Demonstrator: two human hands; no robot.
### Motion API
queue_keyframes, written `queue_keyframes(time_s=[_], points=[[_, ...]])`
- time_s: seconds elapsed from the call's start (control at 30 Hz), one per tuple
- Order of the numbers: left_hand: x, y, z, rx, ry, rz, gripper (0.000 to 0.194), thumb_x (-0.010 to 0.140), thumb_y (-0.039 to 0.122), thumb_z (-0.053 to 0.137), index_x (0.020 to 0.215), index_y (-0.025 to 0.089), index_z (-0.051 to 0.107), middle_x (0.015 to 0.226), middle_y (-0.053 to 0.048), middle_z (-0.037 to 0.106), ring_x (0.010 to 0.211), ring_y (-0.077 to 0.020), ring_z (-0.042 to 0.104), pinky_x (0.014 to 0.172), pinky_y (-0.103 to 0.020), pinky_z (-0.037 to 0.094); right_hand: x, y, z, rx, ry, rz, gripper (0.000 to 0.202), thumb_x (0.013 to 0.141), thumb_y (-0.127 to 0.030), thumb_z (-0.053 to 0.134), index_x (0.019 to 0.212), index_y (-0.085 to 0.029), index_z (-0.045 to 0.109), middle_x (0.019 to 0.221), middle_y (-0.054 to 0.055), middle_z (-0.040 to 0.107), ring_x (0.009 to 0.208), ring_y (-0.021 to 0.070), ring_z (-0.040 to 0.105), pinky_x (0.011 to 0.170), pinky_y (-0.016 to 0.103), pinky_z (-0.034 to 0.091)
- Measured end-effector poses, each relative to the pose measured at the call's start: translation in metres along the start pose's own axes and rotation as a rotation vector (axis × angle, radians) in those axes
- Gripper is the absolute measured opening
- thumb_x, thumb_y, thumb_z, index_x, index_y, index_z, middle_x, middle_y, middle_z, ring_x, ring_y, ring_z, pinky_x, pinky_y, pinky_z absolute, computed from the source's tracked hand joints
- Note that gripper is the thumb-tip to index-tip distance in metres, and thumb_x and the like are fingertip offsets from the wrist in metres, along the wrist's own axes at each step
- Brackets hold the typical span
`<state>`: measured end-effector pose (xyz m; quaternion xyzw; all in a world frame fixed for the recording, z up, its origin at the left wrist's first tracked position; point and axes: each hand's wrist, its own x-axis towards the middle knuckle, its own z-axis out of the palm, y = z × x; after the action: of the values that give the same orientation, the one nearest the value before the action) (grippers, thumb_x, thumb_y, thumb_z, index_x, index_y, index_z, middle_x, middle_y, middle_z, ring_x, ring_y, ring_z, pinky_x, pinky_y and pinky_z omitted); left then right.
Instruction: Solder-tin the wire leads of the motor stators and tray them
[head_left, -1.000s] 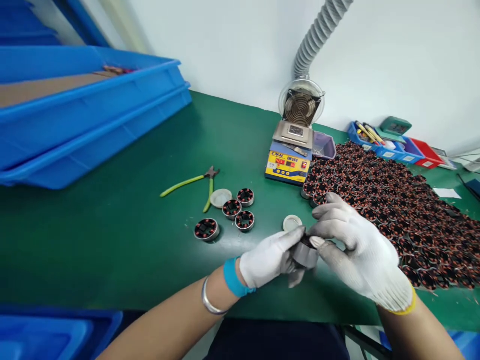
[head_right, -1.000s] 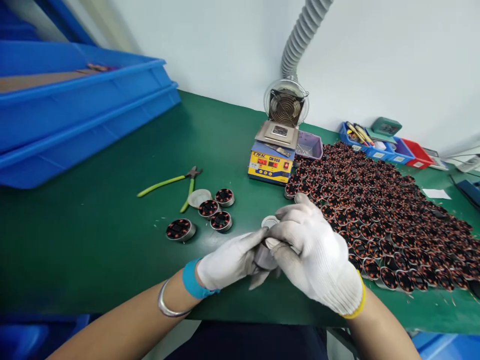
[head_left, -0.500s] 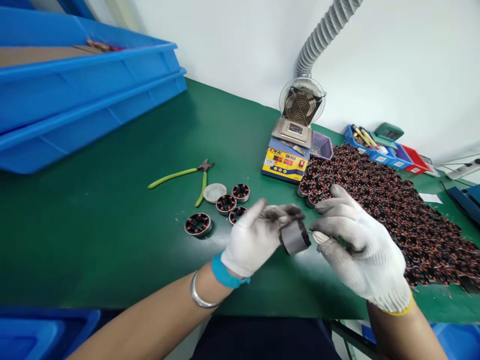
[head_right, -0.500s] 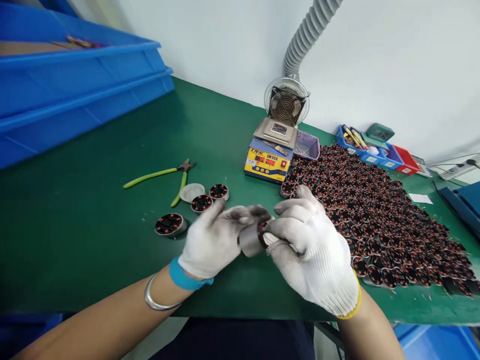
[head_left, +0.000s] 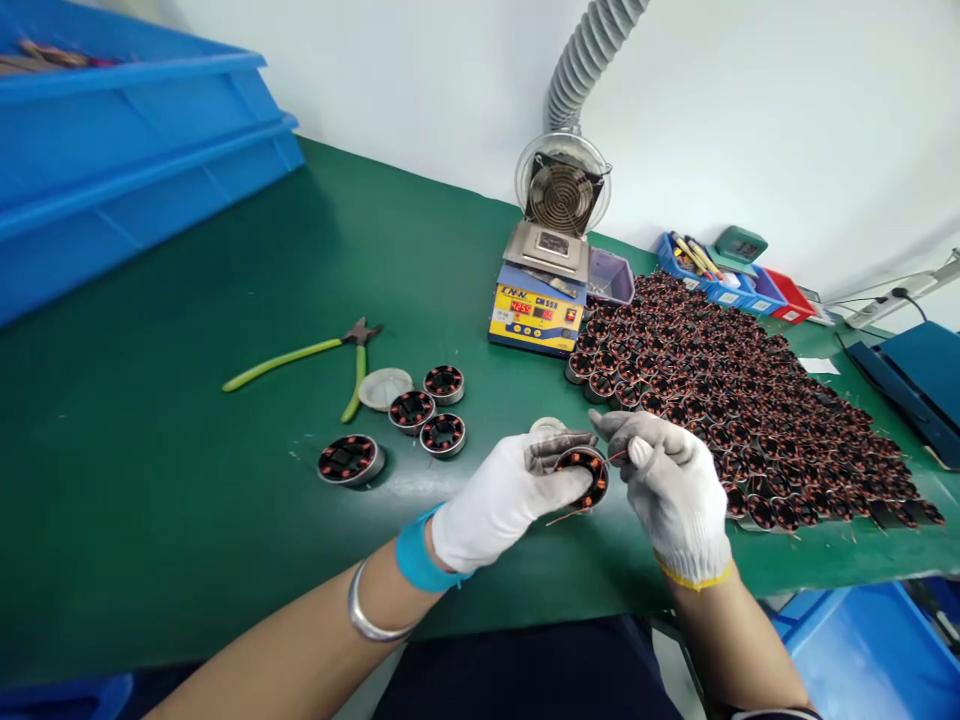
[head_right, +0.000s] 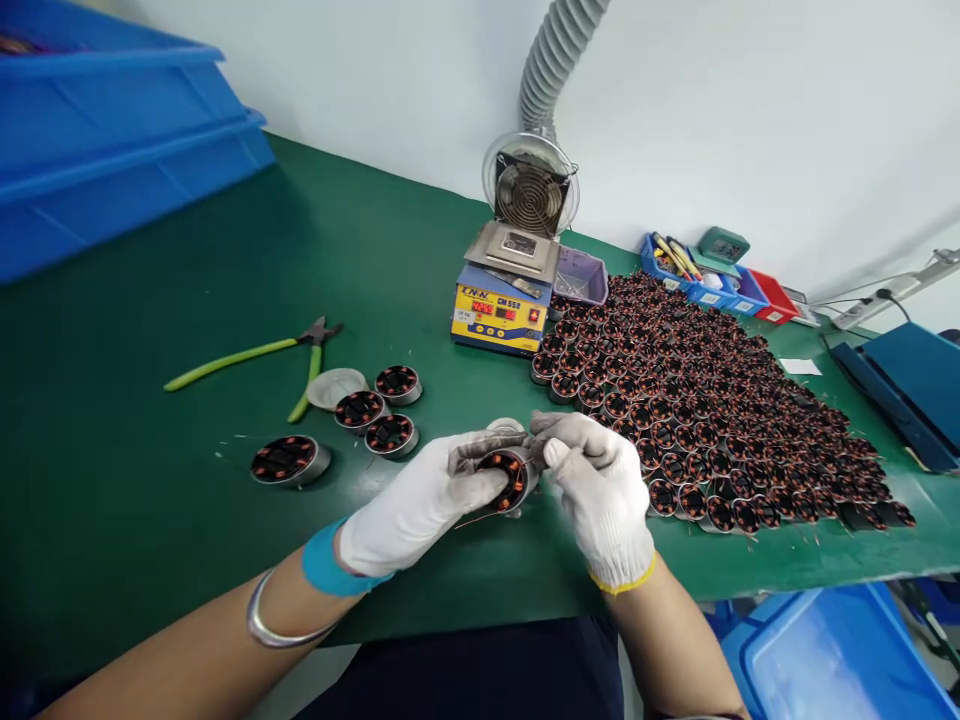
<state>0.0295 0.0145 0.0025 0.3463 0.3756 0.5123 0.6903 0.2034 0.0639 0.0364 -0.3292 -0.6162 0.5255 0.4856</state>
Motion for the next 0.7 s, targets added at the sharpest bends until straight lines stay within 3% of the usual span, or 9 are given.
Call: queue_keyframes(time_s=[0.07,0.13,0.2,0.3,0.37,0.43,0.53,0.7], points=[[0.000,0.000,-0.001,-0.034,0.060,-0.059,0.039,0.065,0.038,0.085,0.089,0.012,0.069,0.091,-0.005,0.062,0.080,-0.0170,0.060,0.076,-0.032,0.052,0.002,0.008,-0.013,0.206,0.180,-0.033,0.017,0.086,-0.036,0.068,0.072,-0.025,0.067,0.076,-0.001,0.068,0.092,0.0196,0.069,0.100,0.050,0.054],[0.000,0.000,-0.002,-0.082,0.116,-0.109,0.047,0.061,0.040,0.087,0.094,0.012,0.069,0.086,-0.005,0.063,0.078,-0.0179,0.061,0.072,-0.032,0.053,0.004,0.010,-0.027,0.242,0.266,-0.109,0.018,0.087,-0.037,0.066,0.073,-0.026,0.067,0.077,-0.002,0.069,0.094,0.0188,0.069,0.102,0.050,0.052],[0.000,0.000,-0.004,-0.096,0.113,-0.135,0.050,0.061,0.044,0.087,0.095,0.012,0.069,0.083,-0.004,0.064,0.075,-0.0181,0.061,0.068,-0.032,0.054,0.003,0.009,-0.034,0.041,0.159,-0.099,0.011,0.084,-0.037,0.070,0.087,-0.026,0.072,0.092,0.001,0.073,0.101,0.0213,0.069,0.103,0.048,0.051],[0.000,0.001,-0.006,-0.066,0.009,-0.138,0.049,0.061,0.050,0.087,0.085,0.011,0.069,0.078,-0.004,0.064,0.070,-0.0149,0.059,0.065,-0.028,0.052,-0.002,0.008,-0.025,-0.414,-0.265,-0.035,0.057,0.073,-0.036,0.081,0.126,-0.023,0.063,0.132,0.010,0.064,0.122,0.0279,0.061,0.108,0.045,0.048],[0.000,0.002,-0.007,-0.037,-0.046,-0.116,0.050,0.060,0.050,0.088,0.085,0.011,0.068,0.078,-0.004,0.065,0.070,-0.0143,0.059,0.067,-0.027,0.051,-0.006,0.010,-0.015,-0.547,-0.498,-0.103,0.064,0.076,-0.035,0.079,0.134,-0.021,0.056,0.142,0.012,0.057,0.131,0.0272,0.055,0.111,0.042,0.045],[0.001,0.001,-0.008,-0.039,-0.021,-0.090,0.054,0.063,0.054,0.085,0.094,0.013,0.068,0.083,-0.005,0.066,0.074,-0.0168,0.062,0.069,-0.029,0.053,-0.008,0.014,-0.010,-0.560,-0.526,-0.200,0.047,0.085,-0.031,0.070,0.129,-0.022,0.058,0.138,0.011,0.060,0.130,0.0239,0.056,0.111,0.040,0.046],[0.002,-0.001,-0.007,-0.012,0.106,-0.026,0.053,0.072,0.058,0.077,0.102,0.016,0.067,0.095,-0.007,0.068,0.086,-0.0209,0.065,0.077,-0.034,0.055,-0.014,0.019,-0.009,-0.602,-0.408,-0.271,0.033,0.089,-0.025,0.062,0.122,-0.023,0.060,0.128,0.009,0.066,0.124,0.0220,0.061,0.107,0.039,0.050],[0.003,-0.006,-0.002,-0.019,0.121,-0.042,0.051,0.072,0.054,0.079,0.102,0.016,0.066,0.089,-0.006,0.069,0.084,-0.0200,0.065,0.080,-0.034,0.053,-0.018,0.024,-0.007,-0.790,-0.480,-0.227,0.066,0.080,-0.034,0.072,0.140,-0.018,0.048,0.140,0.015,0.057,0.131,0.0270,0.055,0.109,0.042,0.049]])
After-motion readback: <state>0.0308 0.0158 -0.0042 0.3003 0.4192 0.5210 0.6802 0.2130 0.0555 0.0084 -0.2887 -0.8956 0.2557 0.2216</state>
